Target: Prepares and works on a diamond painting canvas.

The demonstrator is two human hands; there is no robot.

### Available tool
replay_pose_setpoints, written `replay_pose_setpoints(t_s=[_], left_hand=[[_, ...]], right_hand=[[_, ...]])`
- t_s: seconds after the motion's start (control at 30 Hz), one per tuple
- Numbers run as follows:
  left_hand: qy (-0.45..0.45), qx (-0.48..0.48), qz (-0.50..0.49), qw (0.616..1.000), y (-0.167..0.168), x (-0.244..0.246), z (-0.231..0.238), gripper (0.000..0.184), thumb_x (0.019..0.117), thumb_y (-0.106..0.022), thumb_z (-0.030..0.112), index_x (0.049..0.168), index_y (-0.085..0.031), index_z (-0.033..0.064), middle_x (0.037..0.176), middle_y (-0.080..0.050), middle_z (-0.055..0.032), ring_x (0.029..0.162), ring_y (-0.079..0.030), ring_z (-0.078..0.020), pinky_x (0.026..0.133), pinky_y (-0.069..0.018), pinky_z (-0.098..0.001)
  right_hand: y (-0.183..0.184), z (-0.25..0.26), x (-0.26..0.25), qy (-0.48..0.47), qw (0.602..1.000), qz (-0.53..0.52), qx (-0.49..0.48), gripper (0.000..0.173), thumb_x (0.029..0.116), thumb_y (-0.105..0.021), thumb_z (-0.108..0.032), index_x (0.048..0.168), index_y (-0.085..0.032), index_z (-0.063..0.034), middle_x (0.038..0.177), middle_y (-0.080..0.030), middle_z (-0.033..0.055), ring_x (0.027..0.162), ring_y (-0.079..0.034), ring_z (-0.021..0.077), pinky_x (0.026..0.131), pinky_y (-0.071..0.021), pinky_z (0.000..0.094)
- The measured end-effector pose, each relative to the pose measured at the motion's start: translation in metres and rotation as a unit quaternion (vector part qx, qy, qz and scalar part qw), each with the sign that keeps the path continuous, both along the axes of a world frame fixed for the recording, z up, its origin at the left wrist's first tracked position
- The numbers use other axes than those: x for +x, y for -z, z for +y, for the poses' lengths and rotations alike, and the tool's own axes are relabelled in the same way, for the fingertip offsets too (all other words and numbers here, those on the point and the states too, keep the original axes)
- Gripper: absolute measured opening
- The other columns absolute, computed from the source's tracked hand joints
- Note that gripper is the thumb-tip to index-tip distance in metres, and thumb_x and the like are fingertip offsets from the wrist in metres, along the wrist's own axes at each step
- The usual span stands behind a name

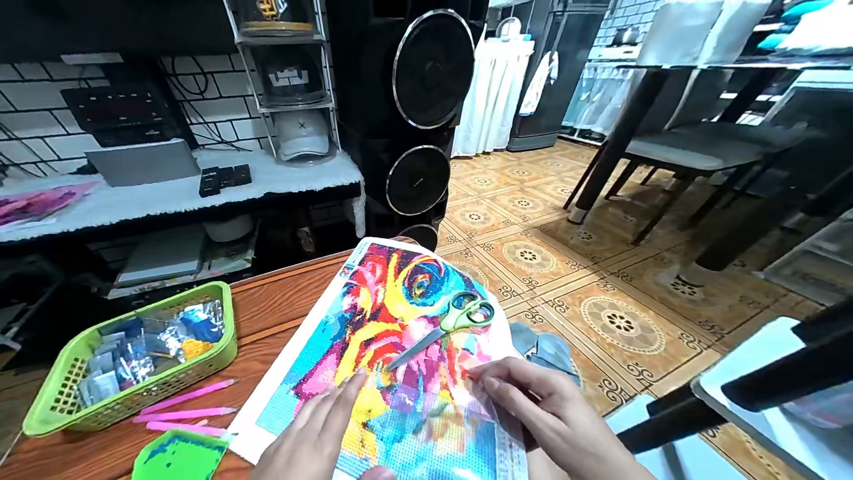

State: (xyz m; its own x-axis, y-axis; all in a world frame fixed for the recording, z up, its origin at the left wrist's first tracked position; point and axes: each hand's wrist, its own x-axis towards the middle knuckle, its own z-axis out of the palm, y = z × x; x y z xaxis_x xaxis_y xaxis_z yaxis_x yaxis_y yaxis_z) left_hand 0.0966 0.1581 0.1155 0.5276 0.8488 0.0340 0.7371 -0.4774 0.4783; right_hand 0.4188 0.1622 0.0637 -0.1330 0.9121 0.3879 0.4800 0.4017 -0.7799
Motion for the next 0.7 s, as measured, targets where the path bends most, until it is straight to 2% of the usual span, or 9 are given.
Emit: replay_pose_setpoints(t_s=[0.13,0.23,0.57,0.7], left_hand=[[0.014,0.000,0.013,1.000,-0.001,0.001,-0.001,0.090,0.0962,-0.061,0.058,0.158,-0.034,-0.0009,0.151,-0.052,-0.0237,0.134,-0.055,-0.0444,0.102,-0.0507,-0.0587],[0.013,0.003,0.023,1.000,-0.004,0.003,-0.001,0.090,0.0955,-0.061,0.059,0.158,-0.035,-0.0001,0.151,-0.052,-0.0232,0.132,-0.057,-0.0453,0.099,-0.0521,-0.0592],[0.013,0.003,0.023,1.000,-0.006,0.003,0.000,0.089,0.0945,-0.065,0.056,0.156,-0.038,-0.0020,0.147,-0.056,-0.0238,0.124,-0.062,-0.0468,0.095,-0.0536,-0.0591],[0.004,-0.018,0.036,0.999,-0.010,0.003,0.004,0.086,0.0952,-0.066,0.053,0.157,-0.037,0.0000,0.138,-0.062,-0.0250,0.119,-0.064,-0.0462,0.093,-0.0539,-0.0604]], right_hand=[[-0.008,0.019,0.008,-0.032,0.998,0.028,-0.045,0.028,0.1044,-0.052,-0.027,0.102,-0.076,-0.0124,0.095,-0.076,-0.0050,0.082,-0.070,0.0015,0.072,-0.0591,0.0229],[-0.015,0.028,0.011,-0.039,0.996,0.030,-0.080,0.028,0.1041,-0.052,-0.027,0.102,-0.076,-0.0123,0.094,-0.076,-0.0053,0.082,-0.069,0.0006,0.074,-0.0578,0.0215],[-0.009,0.034,0.010,0.030,0.996,0.080,-0.037,0.027,0.1040,-0.049,-0.020,0.098,-0.074,-0.0120,0.080,-0.070,-0.0089,0.070,-0.064,-0.0022,0.064,-0.0537,0.0167],[-0.010,0.033,0.007,0.045,0.991,0.115,-0.042,0.026,0.1053,-0.047,-0.019,0.098,-0.072,-0.0125,0.080,-0.070,-0.0089,0.069,-0.064,-0.0015,0.063,-0.0539,0.0172]])
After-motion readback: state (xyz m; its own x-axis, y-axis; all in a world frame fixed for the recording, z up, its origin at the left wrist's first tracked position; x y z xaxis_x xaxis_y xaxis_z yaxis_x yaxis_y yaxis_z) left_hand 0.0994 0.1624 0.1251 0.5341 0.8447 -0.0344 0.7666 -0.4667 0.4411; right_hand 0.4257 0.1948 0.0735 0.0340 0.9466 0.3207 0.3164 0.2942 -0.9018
